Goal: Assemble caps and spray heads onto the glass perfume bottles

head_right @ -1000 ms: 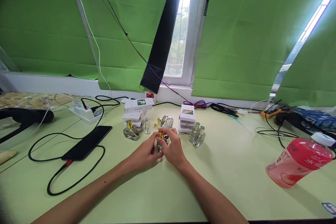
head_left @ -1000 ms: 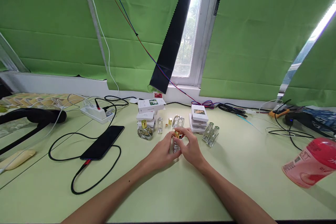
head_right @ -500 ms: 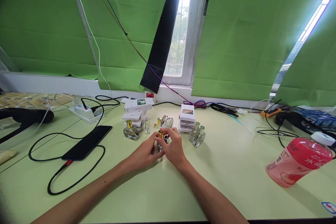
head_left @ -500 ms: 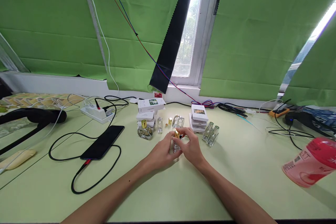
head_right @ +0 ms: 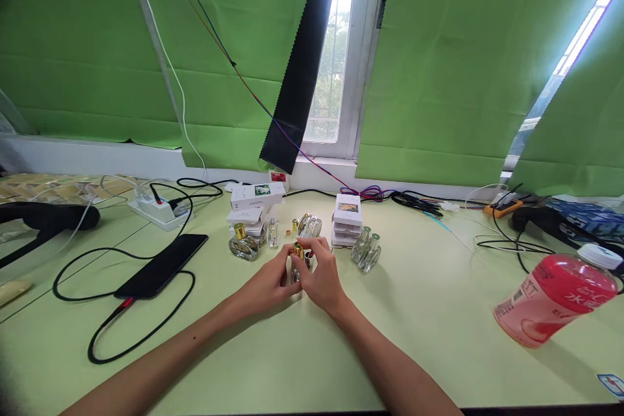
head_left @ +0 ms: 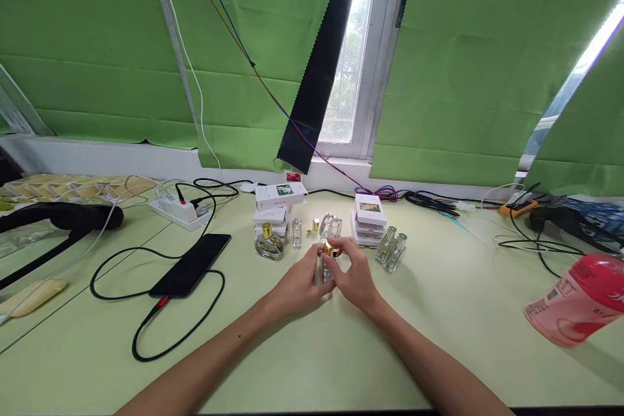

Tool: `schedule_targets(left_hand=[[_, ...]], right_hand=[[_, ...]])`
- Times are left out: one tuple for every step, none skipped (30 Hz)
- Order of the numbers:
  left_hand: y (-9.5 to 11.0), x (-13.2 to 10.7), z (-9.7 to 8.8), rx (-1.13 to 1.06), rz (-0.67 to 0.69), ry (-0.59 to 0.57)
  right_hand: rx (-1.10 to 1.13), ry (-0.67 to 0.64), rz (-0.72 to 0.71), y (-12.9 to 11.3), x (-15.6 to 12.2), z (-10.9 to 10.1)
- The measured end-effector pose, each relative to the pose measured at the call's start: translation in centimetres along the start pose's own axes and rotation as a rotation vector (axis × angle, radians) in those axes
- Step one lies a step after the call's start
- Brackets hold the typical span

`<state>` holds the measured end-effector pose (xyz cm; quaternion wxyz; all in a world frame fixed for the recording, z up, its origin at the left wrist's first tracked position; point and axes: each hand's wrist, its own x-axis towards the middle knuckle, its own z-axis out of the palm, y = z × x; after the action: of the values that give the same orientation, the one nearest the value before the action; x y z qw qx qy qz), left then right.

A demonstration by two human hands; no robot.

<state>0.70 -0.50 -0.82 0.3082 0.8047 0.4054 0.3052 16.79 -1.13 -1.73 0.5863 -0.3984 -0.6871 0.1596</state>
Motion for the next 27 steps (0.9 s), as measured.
schedule_targets(left_hand=[[0.0,-0.01,0.01,0.004,-0.003,-0.001],[-0.03,0.0,0.03,0.01,-0.006,-0.001],[-0.06,0.01,0.04,0.017,-0.007,-0.001],[-0.1,0.02,0.06,0.022,-0.006,0.0],[-0.14,0.03,0.07,0.025,-0.004,0.0],[-0.17,0.04,0.08,0.025,0.0,0.003],[-0.19,0.05,0.09,0.023,0.003,0.006],[-0.18,0.05,0.08,0.019,0.006,0.009],[-0.14,0.05,0.07,0.016,0.008,0.012],[-0.08,0.04,0.05,0.014,0.009,0.012],[-0.01,0.03,0.03,0.013,0.01,0.01],[0.07,0.03,0.0,0.014,0.01,0.006],[0.15,0.02,-0.02,0.017,0.009,-0.001],[0.22,0.01,-0.05,0.021,0.008,-0.007],[0.28,0.0,-0.07,0.023,0.006,-0.013],[0.31,0.0,-0.08,0.023,0.005,-0.016],[0.32,0.0,-0.09,0.021,0.005,-0.018],[0.31,0.0,-0.1,0.017,0.005,-0.019],[0.28,0.0,-0.09,0.013,0.006,-0.02],[0.25,0.0,-0.09,0.011,0.006,-0.022],[0.22,0.01,-0.08,0.013,0.007,-0.026],[0.2,0.01,-0.07,0.017,0.006,-0.029],[0.2,0.01,-0.06,0.022,0.005,-0.033],[0.22,0.01,-0.06,0.028,0.005,-0.036],[0.25,0.01,-0.07,0.032,0.005,-0.039],[0.3,0.0,-0.09,0.036,0.004,-0.041],[0.36,-0.01,-0.11,0.039,0.002,-0.045]], right_hand=[[0.0,0.0,0.002,0.04,0.01,0.01],[0.001,0.0,0.004,0.07,0.03,0.03],[0.001,-0.002,0.008,0.09,0.05,0.05],[0.002,-0.005,0.011,0.1,0.07,0.07],[0.001,-0.009,0.015,0.1,0.09,0.09],[0.0,-0.012,0.018,0.1,0.11,0.11],[-0.001,-0.016,0.02,0.09,0.12,0.12],[-0.001,-0.02,0.022,0.09,0.13,0.13],[-0.001,-0.022,0.025,0.08,0.14,0.15],[-0.001,-0.022,0.028,0.07,0.15,0.16],[-0.001,-0.022,0.031,0.06,0.16,0.17],[-0.001,-0.021,0.033,0.06,0.16,0.18],[-0.002,-0.019,0.035,0.05,0.16,0.19],[-0.004,-0.016,0.037,0.05,0.17,0.19],[-0.008,-0.013,0.04,0.06,0.17,0.19],[-0.012,-0.01,0.043,0.07,0.17,0.19],[-0.015,-0.007,0.047,0.08,0.17,0.19],[-0.017,-0.004,0.052,0.09,0.17,0.18],[-0.018,-0.002,0.056,0.1,0.17,0.17],[-0.019,-0.001,0.059,0.1,0.17,0.16],[-0.02,0.001,0.063,0.09,0.17,0.15],[-0.022,0.001,0.066,0.07,0.18,0.13],[-0.024,0.001,0.069,0.05,0.19,0.11],[-0.024,0.002,0.071,0.01,0.21,0.1],[-0.023,0.004,0.073,-0.02,0.23,0.08],[-0.021,0.005,0.075,-0.06,0.25,0.06],[-0.02,0.01,0.078,-0.08,0.27,0.05]])
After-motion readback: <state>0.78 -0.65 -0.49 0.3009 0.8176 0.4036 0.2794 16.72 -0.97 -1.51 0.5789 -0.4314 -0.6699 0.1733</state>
